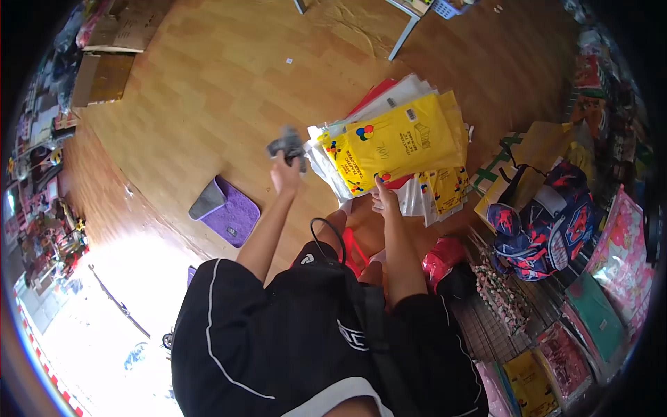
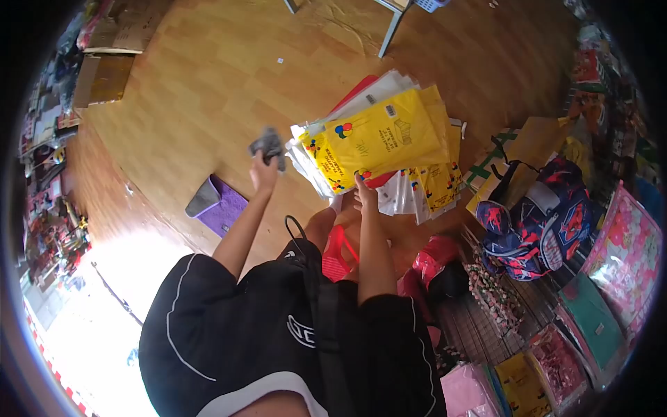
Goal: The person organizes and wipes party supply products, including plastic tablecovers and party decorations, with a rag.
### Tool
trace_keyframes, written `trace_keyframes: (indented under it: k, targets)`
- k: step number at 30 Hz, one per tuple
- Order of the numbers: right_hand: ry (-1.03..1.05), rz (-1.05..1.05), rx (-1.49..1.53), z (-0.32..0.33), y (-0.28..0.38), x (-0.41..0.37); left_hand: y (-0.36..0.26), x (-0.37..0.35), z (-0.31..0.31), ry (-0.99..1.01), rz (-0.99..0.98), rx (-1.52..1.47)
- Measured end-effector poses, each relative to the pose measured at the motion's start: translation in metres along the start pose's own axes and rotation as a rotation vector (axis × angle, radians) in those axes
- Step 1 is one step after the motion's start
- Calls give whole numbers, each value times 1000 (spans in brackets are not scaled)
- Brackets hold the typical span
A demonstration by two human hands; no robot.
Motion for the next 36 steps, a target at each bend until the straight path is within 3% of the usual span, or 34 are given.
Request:
trace_keyframes:
  k: [3, 5, 7, 9, 12, 16, 17, 19, 21, 23, 25, 27, 28, 30, 31, 33, 35, 36]
  targets:
    - [10, -151, 154, -18, -13, 36, 46, 13, 4, 51, 77, 105]
    - [-78, -146, 216, -17, -14, 30, 66, 21, -3, 107, 135, 127]
    - [-190, 77, 144, 1, -16, 26, 70, 26, -3, 171, 191, 142]
    - [-174, 158, 144, 18, -27, 20, 70, 31, -2, 222, 263, 171]
    - [-48, 71, 260, 21, -14, 5, 76, 37, -6, 84, 323, 164]
    - [-103, 38, 378, -19, 14, 20, 64, 47, -2, 5, 365, 192]
    - [-211, -21, 341, -23, 20, 16, 61, 43, -11, 8, 359, 203]
    - [-327, -98, 315, -27, 13, 12, 40, 42, -25, -316, -72, 318]
    - [-630, 553, 168, -19, 16, 9, 0, 50, -38, 240, -119, 128]
    - [-627, 548, 170, -12, 20, -10, -42, 29, -67, 271, -328, -193]
    - [-673, 656, 224, -7, 20, -25, -88, 5, -88, 364, -621, -222]
    - [-744, 661, 199, -1, 24, -41, -115, -25, -103, 273, -753, 131]
    - [-778, 643, 120, 4, 23, -47, -123, -30, -104, 273, -762, 126]
    - [-816, 626, 47, 15, 22, -49, -131, -36, -108, 462, -523, 276]
    - [-827, 656, 110, 23, 21, -48, -135, -39, -106, 462, -528, 273]
    - [-837, 687, 184, 44, 23, -49, -132, -42, -108, 803, -187, 127]
    - [-607, 627, 57, 67, 27, -49, -116, -48, -120, 801, -223, 37]
    - [-535, 647, 211, 72, 22, -32, -113, -46, -125, 902, -207, -4]
Point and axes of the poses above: each hand's wrist, its own x-axis towards the middle knuckle, its own z-axis out of the back of the hand, y = z × x, the point moved 2 cm from there along x, towards the middle knuckle, and after that the axes turned 11 degrees about -y, right-handed, at the moved point
